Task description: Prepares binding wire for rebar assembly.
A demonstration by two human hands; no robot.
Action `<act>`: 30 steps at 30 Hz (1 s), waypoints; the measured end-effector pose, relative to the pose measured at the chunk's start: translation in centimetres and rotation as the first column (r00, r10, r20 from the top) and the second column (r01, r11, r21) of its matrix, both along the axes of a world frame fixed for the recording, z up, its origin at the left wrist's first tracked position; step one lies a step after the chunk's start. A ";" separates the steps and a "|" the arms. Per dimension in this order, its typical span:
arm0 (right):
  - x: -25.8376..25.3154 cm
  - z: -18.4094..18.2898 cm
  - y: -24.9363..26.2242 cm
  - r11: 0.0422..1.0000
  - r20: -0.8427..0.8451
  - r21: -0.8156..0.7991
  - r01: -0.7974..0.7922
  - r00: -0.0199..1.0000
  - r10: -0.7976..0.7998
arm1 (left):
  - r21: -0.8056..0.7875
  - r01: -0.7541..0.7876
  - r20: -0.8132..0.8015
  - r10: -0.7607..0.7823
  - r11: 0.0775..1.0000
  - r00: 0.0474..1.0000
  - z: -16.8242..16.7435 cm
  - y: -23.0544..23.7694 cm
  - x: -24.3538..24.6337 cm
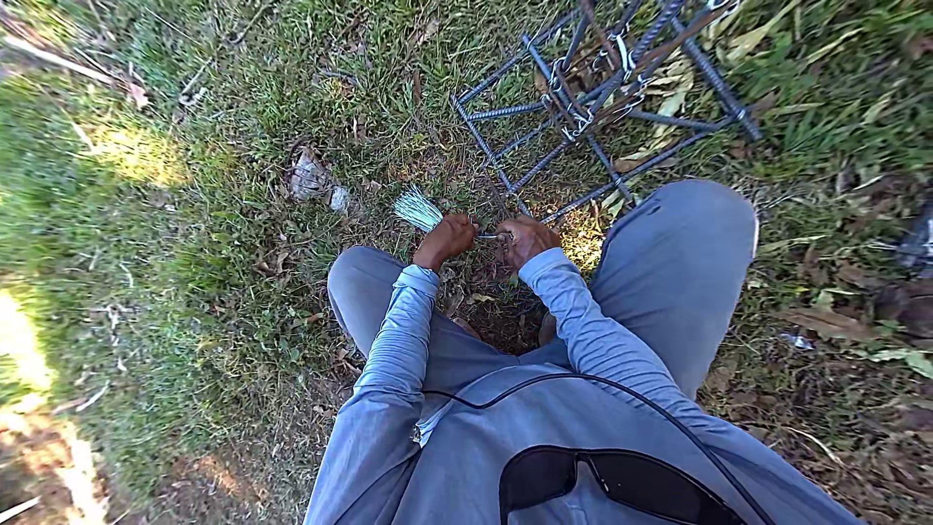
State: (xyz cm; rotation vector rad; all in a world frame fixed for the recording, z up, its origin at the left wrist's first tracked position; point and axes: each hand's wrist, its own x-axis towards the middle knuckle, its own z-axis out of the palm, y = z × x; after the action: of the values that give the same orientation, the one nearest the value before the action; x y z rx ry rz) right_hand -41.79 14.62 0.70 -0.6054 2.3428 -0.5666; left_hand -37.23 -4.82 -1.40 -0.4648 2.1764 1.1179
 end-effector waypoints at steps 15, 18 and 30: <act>-1.9 -1.0 1.2 0.996 0.042 -0.031 0.081 0.996 -0.079 | 0.174 0.013 -0.036 -0.007 0.985 0.999 -0.4 1.3 0.4; -2.2 -0.7 0.6 0.959 0.016 -0.086 0.269 0.963 -0.268 | 0.305 -0.445 -0.024 0.474 0.842 0.880 0.0 2.6 -0.1; -0.9 -1.5 0.8 0.887 0.088 -0.253 0.386 0.922 -0.376 | 0.491 -0.672 -0.172 0.818 0.554 0.549 2.5 1.9 -0.2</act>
State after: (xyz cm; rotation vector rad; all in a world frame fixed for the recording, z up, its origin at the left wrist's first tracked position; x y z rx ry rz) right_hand -42.74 15.46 -0.75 -0.2396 2.3801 -1.0768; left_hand -37.41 -2.90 1.13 -1.1852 1.9883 2.2329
